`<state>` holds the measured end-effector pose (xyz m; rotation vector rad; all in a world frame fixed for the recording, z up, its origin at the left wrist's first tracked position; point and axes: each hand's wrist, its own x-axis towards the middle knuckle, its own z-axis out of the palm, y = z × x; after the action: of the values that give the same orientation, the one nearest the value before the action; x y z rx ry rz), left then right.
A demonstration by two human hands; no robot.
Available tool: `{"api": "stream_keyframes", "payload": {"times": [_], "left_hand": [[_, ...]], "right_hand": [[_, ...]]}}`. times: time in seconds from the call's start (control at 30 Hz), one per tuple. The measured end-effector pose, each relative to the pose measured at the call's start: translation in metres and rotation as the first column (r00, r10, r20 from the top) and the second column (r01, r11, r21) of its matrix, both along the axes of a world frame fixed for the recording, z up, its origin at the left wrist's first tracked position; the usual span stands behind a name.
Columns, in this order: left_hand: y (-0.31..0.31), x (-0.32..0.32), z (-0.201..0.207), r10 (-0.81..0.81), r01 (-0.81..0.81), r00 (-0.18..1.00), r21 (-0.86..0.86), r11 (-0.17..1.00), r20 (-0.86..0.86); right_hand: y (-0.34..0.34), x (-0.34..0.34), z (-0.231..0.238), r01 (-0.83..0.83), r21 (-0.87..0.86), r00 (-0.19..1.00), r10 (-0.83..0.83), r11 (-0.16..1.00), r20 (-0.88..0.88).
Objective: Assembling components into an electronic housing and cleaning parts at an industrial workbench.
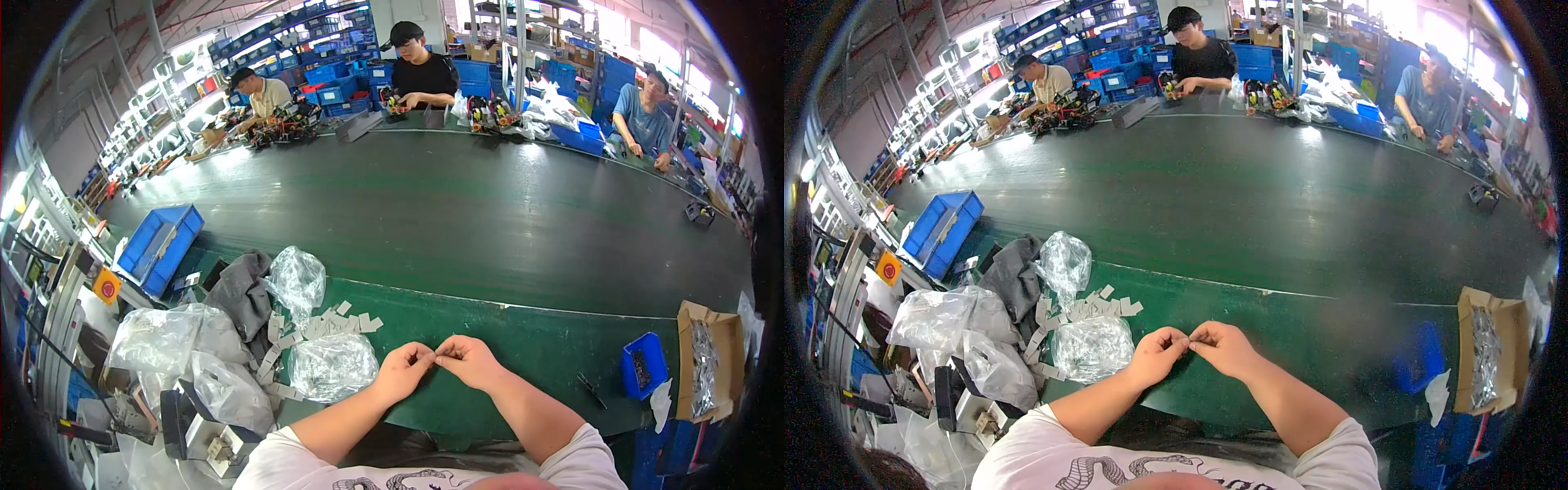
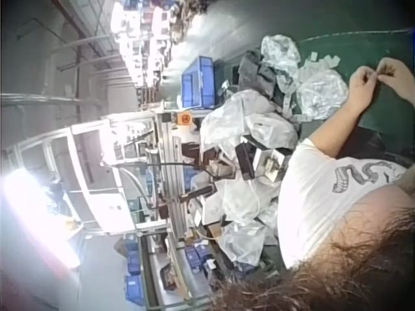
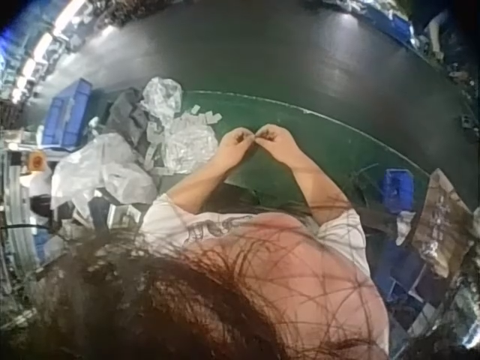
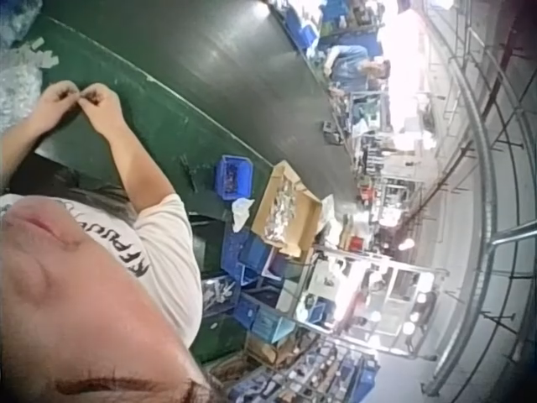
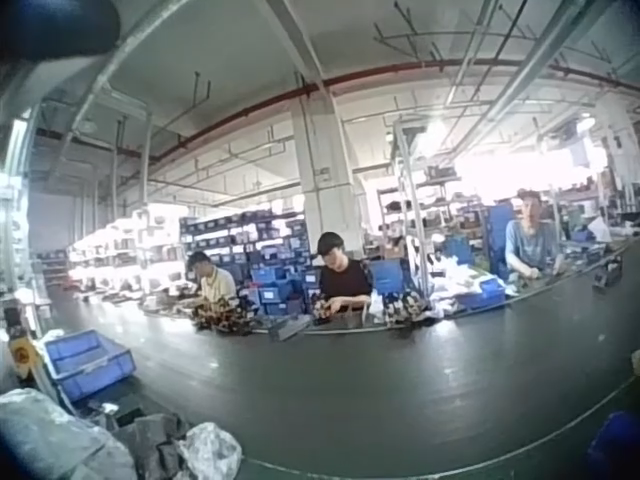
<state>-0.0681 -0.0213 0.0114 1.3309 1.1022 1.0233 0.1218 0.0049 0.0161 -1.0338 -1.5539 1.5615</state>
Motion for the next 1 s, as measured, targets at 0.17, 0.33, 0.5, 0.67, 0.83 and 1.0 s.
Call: {"api": "stream_keyframes", "payload": {"times": [0.17, 0.33, 0.5, 0.67, 0.83, 1.0], "left_hand": [[0.002, 0.001, -0.001, 0.008, -0.007, 1.0, 0.012, 1.0, -0.015], [0.001, -0.001, -0.002, 0.005, -0.005, 1.0, -0.012, 1.0, -0.028], [0.004, -0.002, -0.006, 0.027, -0.026, 0.999, -0.038, 0.999, 0.019], [0.002, -0.002, -0.011, 0.025, -0.025, 1.0, -0.015, 1.0, 0.011], [0.001, 0.001, -0.006, 0.048, -0.048, 0.997, -0.003, 0.999, 0.061], [0.001, 0.001, 0.004, 0.031, -0.03, 1.0, -0.081, 0.996, 0.004]], "right_hand": [[0.0, 0.0, -0.003, 0.005, -0.006, 1.0, -0.005, 1.0, 0.014], [0.0, -0.001, 0.005, -0.005, 0.007, 0.998, 0.005, 1.0, 0.06], [-0.002, -0.004, 0.008, -0.006, 0.016, 0.995, 0.004, 1.0, 0.1], [-0.001, -0.003, 0.0, -0.013, 0.042, 0.997, 0.01, 0.999, 0.076], [-0.001, 0.0, 0.003, -0.029, 0.08, 0.993, 0.019, 0.996, 0.116], [-0.003, -0.001, 0.01, 0.0, 0.083, 0.979, -0.017, 0.997, 0.203]]}}
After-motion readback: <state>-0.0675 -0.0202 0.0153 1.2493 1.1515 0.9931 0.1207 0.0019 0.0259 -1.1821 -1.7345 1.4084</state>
